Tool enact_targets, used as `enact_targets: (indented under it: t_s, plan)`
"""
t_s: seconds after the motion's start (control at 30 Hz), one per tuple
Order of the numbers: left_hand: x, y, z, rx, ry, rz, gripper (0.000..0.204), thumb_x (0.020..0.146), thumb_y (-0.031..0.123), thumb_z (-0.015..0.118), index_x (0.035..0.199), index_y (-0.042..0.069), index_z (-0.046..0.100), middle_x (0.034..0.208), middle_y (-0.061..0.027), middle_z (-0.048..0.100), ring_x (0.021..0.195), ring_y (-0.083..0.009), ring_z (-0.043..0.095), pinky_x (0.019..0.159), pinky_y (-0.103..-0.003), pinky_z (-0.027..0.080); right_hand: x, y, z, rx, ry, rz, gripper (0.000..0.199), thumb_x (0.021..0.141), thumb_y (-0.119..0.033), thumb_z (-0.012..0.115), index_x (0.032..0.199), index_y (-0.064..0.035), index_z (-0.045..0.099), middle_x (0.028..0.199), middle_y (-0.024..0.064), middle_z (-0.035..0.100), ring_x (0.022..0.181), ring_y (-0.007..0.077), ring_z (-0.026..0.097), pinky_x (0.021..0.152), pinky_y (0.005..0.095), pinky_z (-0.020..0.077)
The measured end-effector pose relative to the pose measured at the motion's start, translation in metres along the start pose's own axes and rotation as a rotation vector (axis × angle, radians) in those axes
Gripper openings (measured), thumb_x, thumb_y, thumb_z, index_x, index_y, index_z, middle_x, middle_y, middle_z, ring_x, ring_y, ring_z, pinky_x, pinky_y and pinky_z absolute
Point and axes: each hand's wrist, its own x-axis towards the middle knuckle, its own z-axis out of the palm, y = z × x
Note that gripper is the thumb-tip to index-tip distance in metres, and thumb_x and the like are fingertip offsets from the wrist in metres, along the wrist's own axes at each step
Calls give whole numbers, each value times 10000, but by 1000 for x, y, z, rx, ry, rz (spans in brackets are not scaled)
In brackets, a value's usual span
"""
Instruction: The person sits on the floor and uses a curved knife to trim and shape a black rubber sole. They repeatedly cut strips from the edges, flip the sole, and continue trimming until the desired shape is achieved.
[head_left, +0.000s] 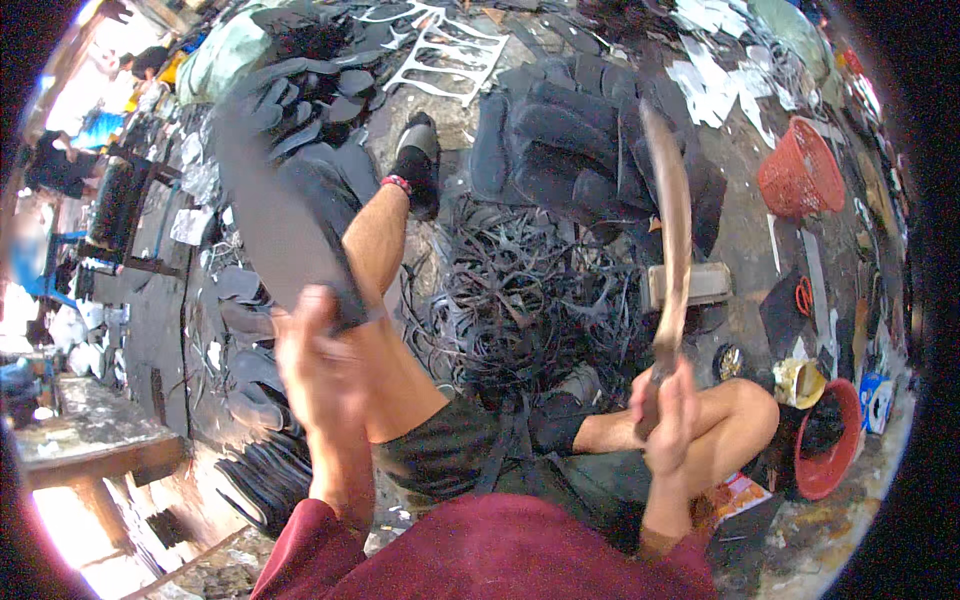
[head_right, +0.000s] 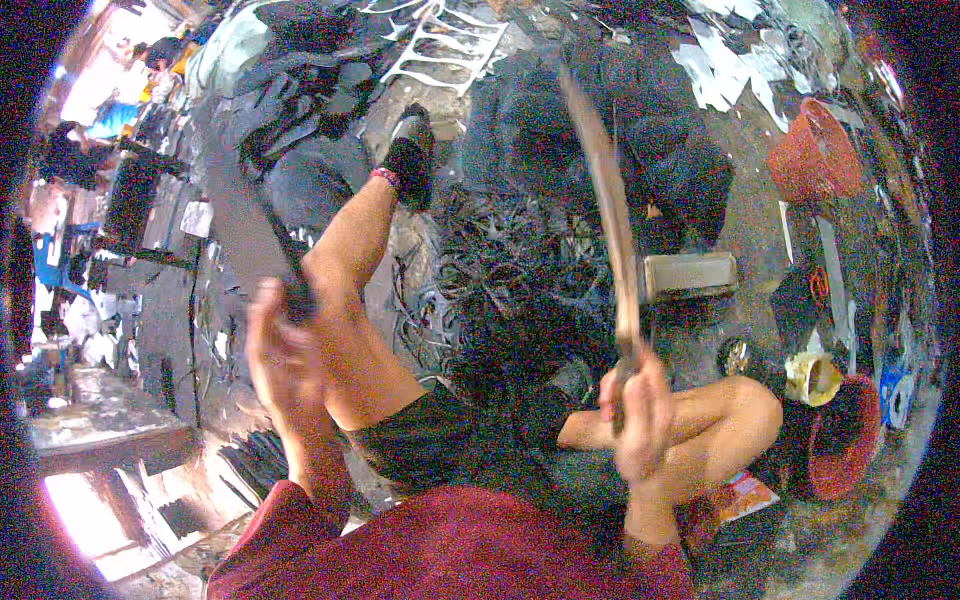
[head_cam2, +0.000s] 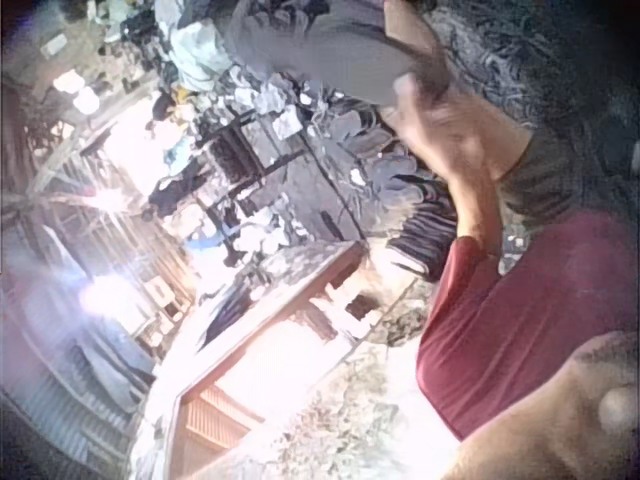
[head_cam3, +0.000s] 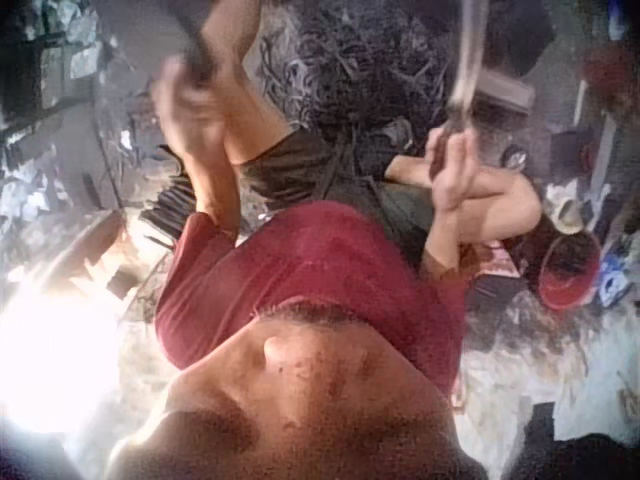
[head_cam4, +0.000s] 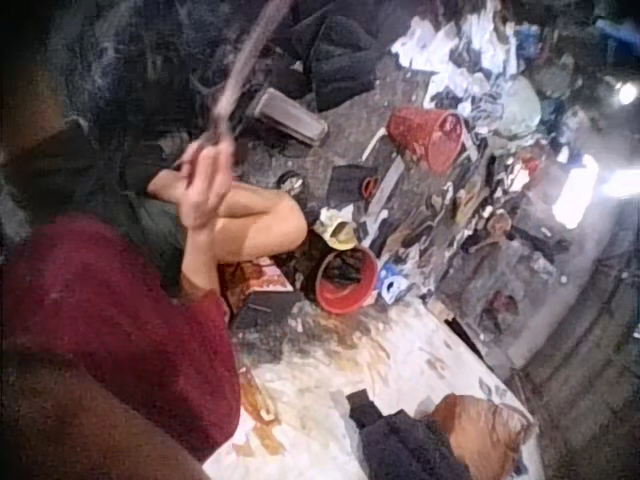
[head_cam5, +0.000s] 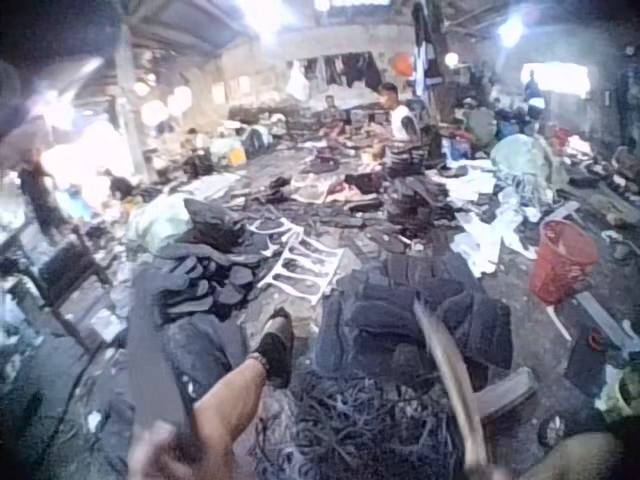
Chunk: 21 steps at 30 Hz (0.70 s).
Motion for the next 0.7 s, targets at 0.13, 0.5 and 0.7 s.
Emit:
enact_targets:
  t_s: [0.13,0.5,0.7]
  plan:
    - [-54,-24,50,-37,-49,-271,548,828,157,767,1300,59,508,1227,-66,593,1095,-211,605,970,-358,512,-38,34,20,-332,-111,-199,432,1043,-249,452,1353,44,523,848,67,574,746,128,518,675,276,439]
    - [-73,-48,49,-130,47,-524,347,873,201,765,1159,72,616,1113,-21,670,1026,-168,642,911,-289,543,-65,34,2,-607,-80,-305,343,952,-159,549,1264,-71,662,965,168,707,758,344,673,708,425,527]
    - [-83,-62,0,28,-29,-499,431,821,245,780,1172,91,583,1073,-26,653,970,-198,637,885,-329,525,-31,-28,8,-850,-382,-208,328,958,-102,533,1253,-32,656,838,169,703,736,324,686,655,418,520]
